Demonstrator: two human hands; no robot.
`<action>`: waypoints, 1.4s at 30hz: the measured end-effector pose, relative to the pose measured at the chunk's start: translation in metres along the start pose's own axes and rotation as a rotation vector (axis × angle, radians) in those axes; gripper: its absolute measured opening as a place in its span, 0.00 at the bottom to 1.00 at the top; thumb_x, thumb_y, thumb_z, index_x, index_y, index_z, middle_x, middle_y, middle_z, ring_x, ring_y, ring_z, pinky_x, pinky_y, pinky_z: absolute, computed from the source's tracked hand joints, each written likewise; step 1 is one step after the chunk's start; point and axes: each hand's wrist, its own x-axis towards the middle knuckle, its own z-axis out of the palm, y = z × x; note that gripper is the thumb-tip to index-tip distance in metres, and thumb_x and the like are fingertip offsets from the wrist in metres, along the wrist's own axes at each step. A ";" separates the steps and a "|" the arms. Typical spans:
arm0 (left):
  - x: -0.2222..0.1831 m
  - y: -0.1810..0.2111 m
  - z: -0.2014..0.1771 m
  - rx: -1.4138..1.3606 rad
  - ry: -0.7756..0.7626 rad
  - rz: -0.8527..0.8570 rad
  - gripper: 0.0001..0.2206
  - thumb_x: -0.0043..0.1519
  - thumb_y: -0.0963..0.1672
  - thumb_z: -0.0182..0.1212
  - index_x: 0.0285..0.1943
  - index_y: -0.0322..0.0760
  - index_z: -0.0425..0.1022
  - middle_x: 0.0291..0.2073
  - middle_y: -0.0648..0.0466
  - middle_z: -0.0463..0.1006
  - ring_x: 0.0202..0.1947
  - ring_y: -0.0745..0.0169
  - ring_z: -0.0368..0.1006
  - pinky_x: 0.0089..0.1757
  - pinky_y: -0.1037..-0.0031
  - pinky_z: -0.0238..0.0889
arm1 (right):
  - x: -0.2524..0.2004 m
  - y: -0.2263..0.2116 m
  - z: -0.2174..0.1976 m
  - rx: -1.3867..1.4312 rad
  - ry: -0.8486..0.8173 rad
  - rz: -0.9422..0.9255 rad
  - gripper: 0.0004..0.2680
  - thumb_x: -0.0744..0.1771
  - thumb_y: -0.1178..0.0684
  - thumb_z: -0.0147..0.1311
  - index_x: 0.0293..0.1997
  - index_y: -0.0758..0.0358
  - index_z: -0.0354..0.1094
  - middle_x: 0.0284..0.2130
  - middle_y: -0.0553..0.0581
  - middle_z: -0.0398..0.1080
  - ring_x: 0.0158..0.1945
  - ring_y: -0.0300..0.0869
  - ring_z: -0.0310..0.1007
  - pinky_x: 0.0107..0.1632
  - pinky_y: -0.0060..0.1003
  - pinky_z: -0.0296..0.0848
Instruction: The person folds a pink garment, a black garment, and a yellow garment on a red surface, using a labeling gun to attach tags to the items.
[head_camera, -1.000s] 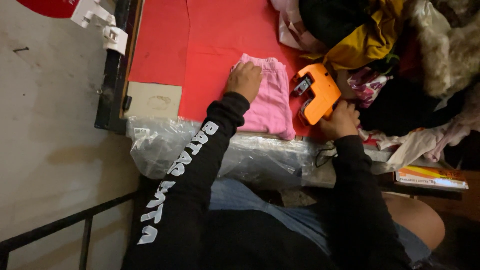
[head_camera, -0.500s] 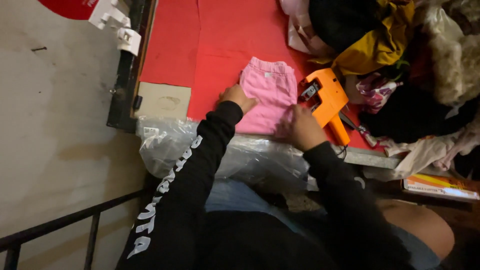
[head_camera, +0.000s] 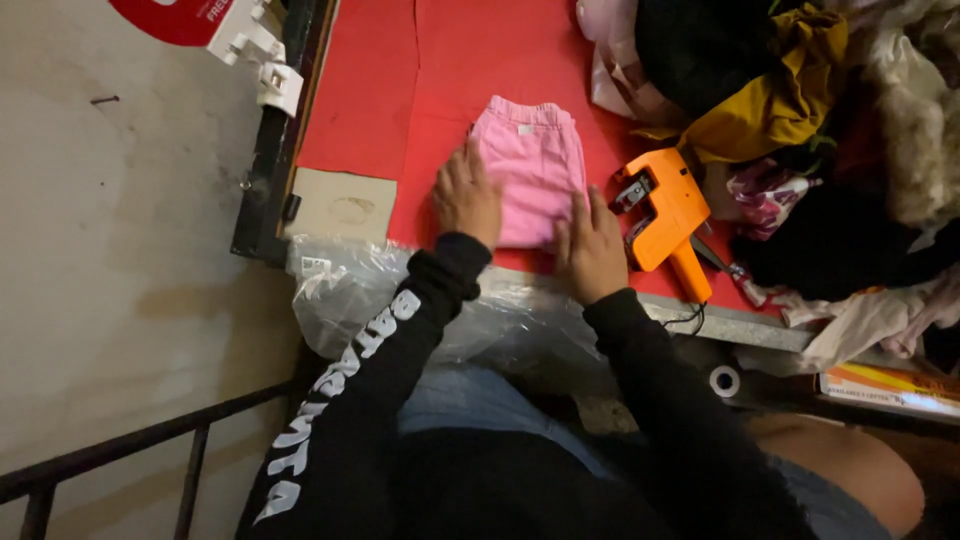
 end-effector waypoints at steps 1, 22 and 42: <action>-0.007 0.007 -0.007 -0.003 -0.009 -0.001 0.36 0.61 0.51 0.69 0.76 0.37 0.58 0.60 0.41 0.68 0.60 0.36 0.67 0.51 0.49 0.71 | -0.004 0.001 -0.003 -0.002 -0.008 0.004 0.19 0.72 0.46 0.43 0.68 0.69 0.61 0.60 0.79 0.63 0.53 0.67 0.71 0.54 0.55 0.71; -0.009 -0.027 -0.012 0.029 -0.853 0.632 0.32 0.67 0.39 0.52 0.81 0.55 0.50 0.80 0.55 0.48 0.79 0.48 0.39 0.69 0.43 0.37 | -0.012 0.038 -0.026 -0.252 -0.536 -0.421 0.36 0.59 0.34 0.63 0.70 0.68 0.59 0.69 0.67 0.58 0.77 0.63 0.48 0.76 0.53 0.49; 0.003 0.013 -0.032 -0.049 -0.521 0.126 0.35 0.66 0.61 0.53 0.80 0.48 0.56 0.81 0.51 0.42 0.78 0.35 0.33 0.67 0.38 0.39 | 0.002 0.026 0.050 -0.010 -0.368 -0.063 0.28 0.72 0.35 0.34 0.76 0.70 0.47 0.73 0.82 0.43 0.76 0.70 0.42 0.77 0.56 0.42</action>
